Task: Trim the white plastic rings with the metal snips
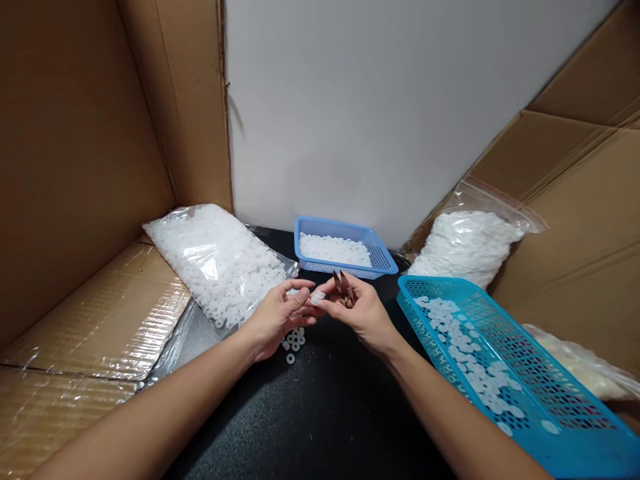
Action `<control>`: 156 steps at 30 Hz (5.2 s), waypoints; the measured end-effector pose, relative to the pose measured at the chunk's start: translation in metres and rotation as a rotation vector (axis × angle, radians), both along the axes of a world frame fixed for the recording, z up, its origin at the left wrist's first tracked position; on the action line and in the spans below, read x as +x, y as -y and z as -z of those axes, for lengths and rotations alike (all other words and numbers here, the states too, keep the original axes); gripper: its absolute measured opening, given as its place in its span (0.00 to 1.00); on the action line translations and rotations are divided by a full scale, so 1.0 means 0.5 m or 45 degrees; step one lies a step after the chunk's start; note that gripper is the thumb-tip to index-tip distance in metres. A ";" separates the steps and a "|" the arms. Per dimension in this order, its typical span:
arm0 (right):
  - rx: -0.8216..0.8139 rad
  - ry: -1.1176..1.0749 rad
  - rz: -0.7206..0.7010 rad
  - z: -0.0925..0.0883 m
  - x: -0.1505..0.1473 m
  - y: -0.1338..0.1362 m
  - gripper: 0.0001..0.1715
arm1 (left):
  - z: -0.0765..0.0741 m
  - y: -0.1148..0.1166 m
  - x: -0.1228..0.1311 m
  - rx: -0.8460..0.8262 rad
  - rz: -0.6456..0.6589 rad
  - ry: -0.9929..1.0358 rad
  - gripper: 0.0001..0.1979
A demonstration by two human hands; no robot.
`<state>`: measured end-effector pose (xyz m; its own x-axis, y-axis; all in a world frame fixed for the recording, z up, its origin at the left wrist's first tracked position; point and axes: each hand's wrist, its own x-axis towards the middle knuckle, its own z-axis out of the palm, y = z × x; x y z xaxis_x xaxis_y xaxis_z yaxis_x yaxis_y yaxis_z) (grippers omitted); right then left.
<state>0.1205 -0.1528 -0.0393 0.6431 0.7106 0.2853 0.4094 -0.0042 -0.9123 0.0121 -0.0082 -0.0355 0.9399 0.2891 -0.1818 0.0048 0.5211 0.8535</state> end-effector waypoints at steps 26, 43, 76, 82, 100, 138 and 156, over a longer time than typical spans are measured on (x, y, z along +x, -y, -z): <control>-0.044 0.463 0.298 -0.023 -0.034 0.094 0.17 | -0.016 0.050 -0.015 -0.342 0.166 -0.108 0.15; 0.254 0.269 0.083 -0.012 -0.075 0.079 0.15 | -0.028 0.072 -0.029 -0.420 0.412 0.070 0.18; 0.263 -0.215 -0.065 -0.019 -0.095 0.081 0.13 | -0.025 0.067 -0.036 -0.449 0.467 0.176 0.14; 0.272 -0.225 -0.080 -0.020 -0.097 0.082 0.14 | -0.026 0.065 -0.035 -0.370 0.466 0.192 0.12; 0.304 -0.225 -0.066 -0.021 -0.097 0.083 0.12 | -0.029 0.070 -0.037 -0.423 0.461 0.226 0.17; 0.250 -0.134 -0.038 -0.026 -0.100 0.079 0.10 | -0.037 0.060 -0.033 -0.214 0.332 0.058 0.14; 0.325 -0.433 -0.127 -0.016 -0.092 0.083 0.11 | -0.030 0.064 -0.034 -0.173 0.358 0.111 0.18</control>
